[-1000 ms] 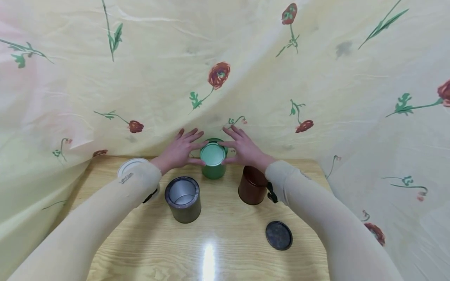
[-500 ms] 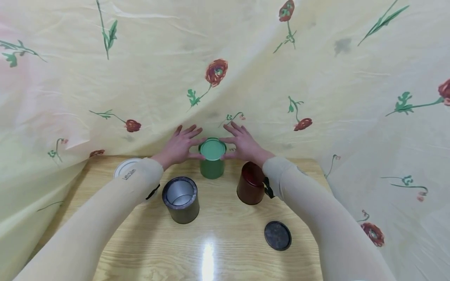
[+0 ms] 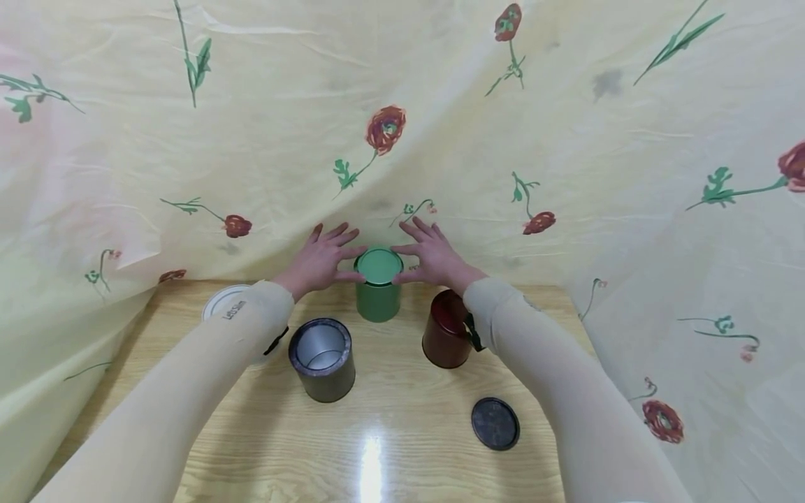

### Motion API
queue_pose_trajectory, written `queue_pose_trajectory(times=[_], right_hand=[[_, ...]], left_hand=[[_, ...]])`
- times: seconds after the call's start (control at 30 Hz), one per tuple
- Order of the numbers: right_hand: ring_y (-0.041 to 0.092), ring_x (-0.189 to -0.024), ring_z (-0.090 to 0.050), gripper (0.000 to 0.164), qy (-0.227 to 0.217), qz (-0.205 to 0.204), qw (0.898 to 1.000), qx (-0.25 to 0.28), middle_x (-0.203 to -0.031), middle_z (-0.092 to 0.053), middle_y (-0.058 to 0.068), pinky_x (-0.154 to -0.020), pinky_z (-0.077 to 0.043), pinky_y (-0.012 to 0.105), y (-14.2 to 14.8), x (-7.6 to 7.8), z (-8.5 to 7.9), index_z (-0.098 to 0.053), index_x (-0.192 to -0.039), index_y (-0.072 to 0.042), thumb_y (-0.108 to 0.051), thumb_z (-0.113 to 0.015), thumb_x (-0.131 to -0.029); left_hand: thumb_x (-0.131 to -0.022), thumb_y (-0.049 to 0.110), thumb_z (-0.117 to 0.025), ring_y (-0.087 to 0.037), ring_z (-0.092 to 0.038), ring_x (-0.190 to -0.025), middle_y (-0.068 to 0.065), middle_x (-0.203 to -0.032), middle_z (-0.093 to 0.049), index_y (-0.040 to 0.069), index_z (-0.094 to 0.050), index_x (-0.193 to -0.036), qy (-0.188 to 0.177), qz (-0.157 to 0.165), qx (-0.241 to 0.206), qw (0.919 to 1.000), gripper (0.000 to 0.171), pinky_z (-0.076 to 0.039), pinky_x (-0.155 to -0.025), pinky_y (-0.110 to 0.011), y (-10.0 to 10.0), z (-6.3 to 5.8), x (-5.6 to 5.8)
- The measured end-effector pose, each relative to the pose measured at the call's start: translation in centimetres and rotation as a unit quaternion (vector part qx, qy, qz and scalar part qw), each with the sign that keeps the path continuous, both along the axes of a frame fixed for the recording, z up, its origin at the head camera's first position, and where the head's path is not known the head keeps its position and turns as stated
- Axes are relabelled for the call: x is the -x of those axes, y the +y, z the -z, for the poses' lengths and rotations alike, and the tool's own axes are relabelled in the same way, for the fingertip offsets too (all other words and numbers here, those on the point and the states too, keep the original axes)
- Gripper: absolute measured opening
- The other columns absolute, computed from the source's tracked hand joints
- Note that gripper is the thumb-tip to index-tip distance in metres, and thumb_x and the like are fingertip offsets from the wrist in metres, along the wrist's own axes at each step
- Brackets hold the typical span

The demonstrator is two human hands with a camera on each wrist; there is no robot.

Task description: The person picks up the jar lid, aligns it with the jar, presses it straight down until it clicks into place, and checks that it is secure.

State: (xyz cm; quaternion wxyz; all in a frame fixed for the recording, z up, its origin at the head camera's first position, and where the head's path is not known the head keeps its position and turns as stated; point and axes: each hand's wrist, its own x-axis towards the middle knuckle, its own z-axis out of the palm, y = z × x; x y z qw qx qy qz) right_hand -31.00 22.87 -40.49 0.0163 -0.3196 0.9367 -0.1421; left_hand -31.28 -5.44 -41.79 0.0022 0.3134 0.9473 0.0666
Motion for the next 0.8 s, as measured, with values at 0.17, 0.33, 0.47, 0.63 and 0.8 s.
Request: queue_pose_trajectory(times=[0.17,0.33,0.47,0.63,0.8], right_hand=[[0.043,-0.165,-0.003,0.071,-0.009,0.012,1.000,-0.006,-0.176,-0.024,0.019,-0.128,0.002,0.071,-0.16,0.17,0.21,-0.066,-0.148,-0.012,-0.046,-0.087,-0.089],[0.042,-0.165,-0.001,0.070,-0.008,0.019,1.000,-0.005,-0.176,-0.024,0.018,-0.127,0.004,0.071,-0.22,0.23,0.45,-0.067,-0.147,-0.014,-0.048,-0.086,-0.089],[0.040,-0.165,0.001,0.070,-0.008,0.027,1.000,-0.009,-0.177,-0.023,0.017,-0.127,0.008,0.070,-0.25,0.25,0.55,-0.069,-0.146,-0.015,-0.050,-0.086,-0.088],[0.040,-0.165,0.003,0.070,-0.016,0.036,0.999,-0.022,-0.177,-0.021,0.016,-0.127,0.009,0.069,-0.42,0.10,0.46,-0.068,-0.146,-0.017,-0.052,-0.085,-0.089],[0.041,-0.165,0.003,0.069,-0.021,0.040,0.998,-0.034,-0.178,-0.020,0.017,-0.127,0.009,0.069,-0.62,-0.12,0.23,-0.068,-0.147,-0.017,-0.051,-0.085,-0.089]], left_hand=[[-0.097,0.066,-0.065,-0.031,-0.013,-0.166,-0.008,-0.174,-0.030,0.027,-0.054,-0.158,-0.011,-0.005,0.011,0.9999,0.074,-0.005,-0.131,-0.064,-0.15,-0.23,-0.04],[-0.098,0.067,-0.062,-0.031,-0.012,-0.166,-0.007,-0.175,-0.029,0.028,-0.054,-0.158,-0.016,-0.009,0.024,0.9996,0.073,-0.005,-0.131,-0.064,-0.21,-0.56,-0.14],[-0.099,0.067,-0.061,-0.031,-0.011,-0.166,-0.007,-0.175,-0.029,0.028,-0.053,-0.159,-0.023,-0.009,0.026,0.9994,0.072,-0.005,-0.131,-0.065,-0.24,-0.68,-0.23],[-0.101,0.067,-0.060,-0.031,-0.008,-0.166,-0.007,-0.175,-0.028,0.029,-0.052,-0.159,-0.042,-0.016,0.026,0.9986,0.071,-0.005,-0.131,-0.065,-0.10,-0.64,-0.26],[-0.102,0.067,-0.058,-0.031,-0.006,-0.166,-0.008,-0.176,-0.026,0.028,-0.053,-0.159,-0.054,-0.023,0.032,0.9978,0.070,-0.003,-0.131,-0.065,0.16,-0.68,-0.37]])
